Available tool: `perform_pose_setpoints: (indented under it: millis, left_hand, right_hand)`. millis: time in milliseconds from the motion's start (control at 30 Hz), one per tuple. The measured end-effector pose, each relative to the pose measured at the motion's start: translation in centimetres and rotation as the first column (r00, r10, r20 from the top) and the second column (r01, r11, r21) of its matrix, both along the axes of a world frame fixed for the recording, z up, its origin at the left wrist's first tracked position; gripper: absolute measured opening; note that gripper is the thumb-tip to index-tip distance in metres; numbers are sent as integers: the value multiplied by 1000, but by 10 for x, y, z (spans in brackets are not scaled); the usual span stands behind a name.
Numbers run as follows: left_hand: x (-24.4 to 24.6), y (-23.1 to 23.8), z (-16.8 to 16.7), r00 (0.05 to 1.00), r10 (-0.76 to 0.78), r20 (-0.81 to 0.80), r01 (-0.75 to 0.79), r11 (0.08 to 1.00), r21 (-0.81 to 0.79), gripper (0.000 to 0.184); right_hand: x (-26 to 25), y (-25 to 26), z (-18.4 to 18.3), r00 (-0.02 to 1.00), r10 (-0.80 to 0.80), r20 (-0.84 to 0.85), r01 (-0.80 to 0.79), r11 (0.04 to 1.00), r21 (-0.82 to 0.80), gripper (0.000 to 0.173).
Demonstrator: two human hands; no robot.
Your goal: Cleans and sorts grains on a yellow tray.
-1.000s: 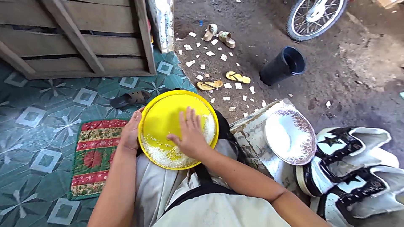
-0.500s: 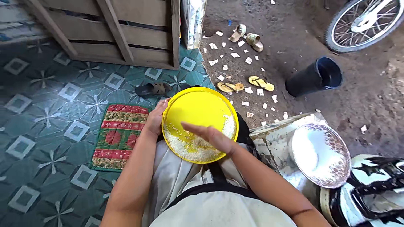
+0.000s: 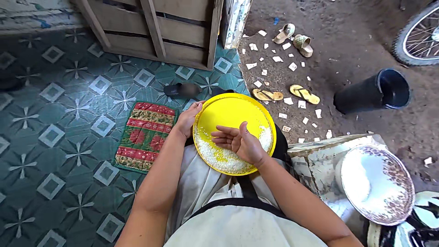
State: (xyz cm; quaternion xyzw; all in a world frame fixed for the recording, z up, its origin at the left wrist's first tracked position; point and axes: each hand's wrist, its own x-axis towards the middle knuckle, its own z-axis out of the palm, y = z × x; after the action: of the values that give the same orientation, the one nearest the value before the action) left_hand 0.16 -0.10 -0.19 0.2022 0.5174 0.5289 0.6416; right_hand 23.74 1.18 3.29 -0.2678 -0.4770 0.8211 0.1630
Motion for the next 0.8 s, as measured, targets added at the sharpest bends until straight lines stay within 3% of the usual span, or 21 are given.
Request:
perform_pose_setpoints:
  millis: [133, 367, 533, 800]
  left_hand:
    - [1, 3, 1, 1000, -12, 1, 12, 1000, -12, 40]
    - [0, 3, 1, 999, -32, -6, 32, 999, 30, 42]
    - [0, 4, 1, 1000, -9, 4, 9, 1000, 11, 39]
    - [-1, 5, 1, 999, -47, -3, 47, 999, 6, 41]
  right_hand:
    - [0, 5, 13, 998, 40, 50, -37, 997, -62, 95]
    - [-37, 34, 10, 989, -126, 75, 131, 990, -57, 85]
    - [-41, 21, 3, 996, -13, 92, 16, 999, -28, 80]
    - [0, 2, 11, 992, 99, 84, -94, 994, -62, 82]
